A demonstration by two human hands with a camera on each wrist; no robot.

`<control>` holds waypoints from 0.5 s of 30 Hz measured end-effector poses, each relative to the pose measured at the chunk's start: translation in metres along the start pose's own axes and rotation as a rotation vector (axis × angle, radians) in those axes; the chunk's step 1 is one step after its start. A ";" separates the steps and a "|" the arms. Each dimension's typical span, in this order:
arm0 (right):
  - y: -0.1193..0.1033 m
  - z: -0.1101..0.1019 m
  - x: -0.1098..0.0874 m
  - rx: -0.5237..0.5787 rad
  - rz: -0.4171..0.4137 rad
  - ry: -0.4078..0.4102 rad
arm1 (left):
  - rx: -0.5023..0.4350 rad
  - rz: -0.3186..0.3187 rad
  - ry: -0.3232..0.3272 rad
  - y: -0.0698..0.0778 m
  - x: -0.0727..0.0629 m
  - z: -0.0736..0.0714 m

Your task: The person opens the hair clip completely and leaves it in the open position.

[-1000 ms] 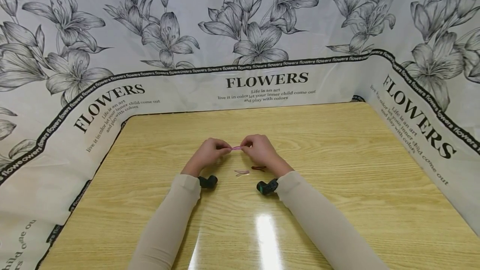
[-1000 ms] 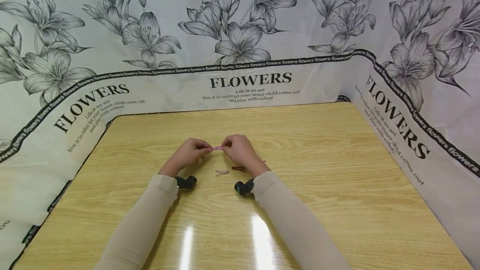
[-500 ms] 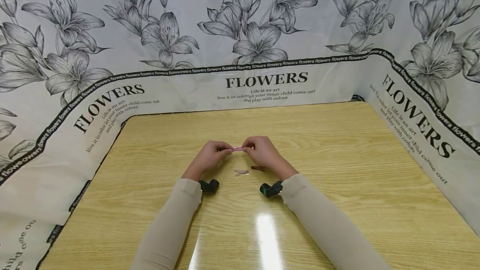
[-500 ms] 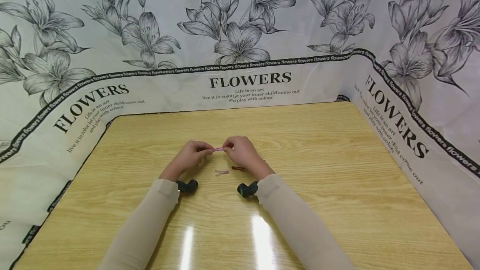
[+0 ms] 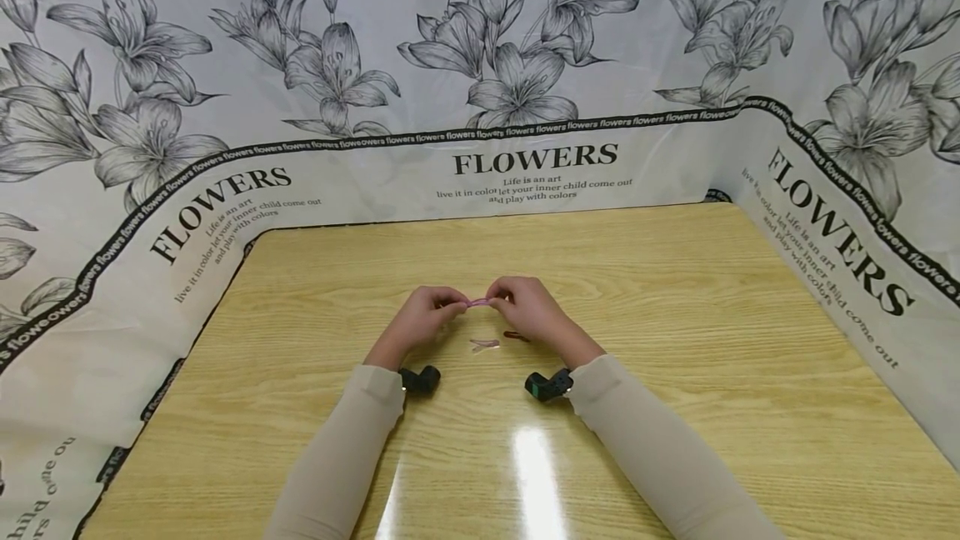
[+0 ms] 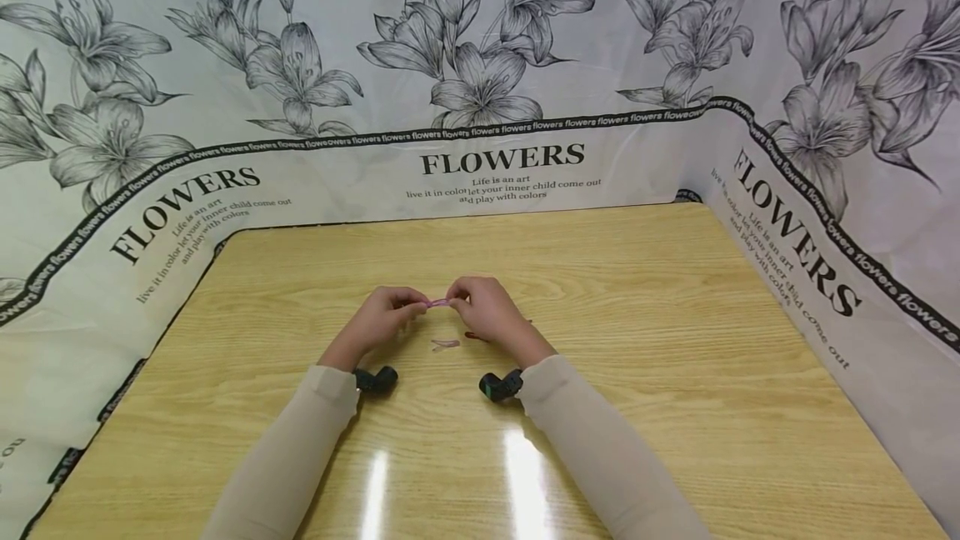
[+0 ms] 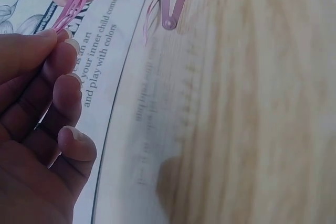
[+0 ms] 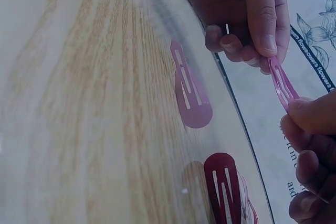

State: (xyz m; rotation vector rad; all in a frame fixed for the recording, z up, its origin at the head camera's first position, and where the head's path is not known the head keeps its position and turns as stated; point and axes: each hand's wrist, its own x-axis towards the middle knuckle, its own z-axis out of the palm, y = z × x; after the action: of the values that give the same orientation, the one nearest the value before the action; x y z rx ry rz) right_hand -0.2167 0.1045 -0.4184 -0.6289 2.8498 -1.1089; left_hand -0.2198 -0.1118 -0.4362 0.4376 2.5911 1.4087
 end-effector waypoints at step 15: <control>-0.004 -0.005 -0.010 0.056 -0.015 -0.025 | -0.020 0.041 0.010 0.002 -0.007 0.003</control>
State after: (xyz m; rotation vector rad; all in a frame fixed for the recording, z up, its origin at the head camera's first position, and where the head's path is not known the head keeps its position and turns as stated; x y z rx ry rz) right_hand -0.2070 0.1084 -0.4129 -0.6576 2.7872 -1.1692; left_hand -0.2119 -0.1105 -0.4363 0.4852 2.5877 1.4514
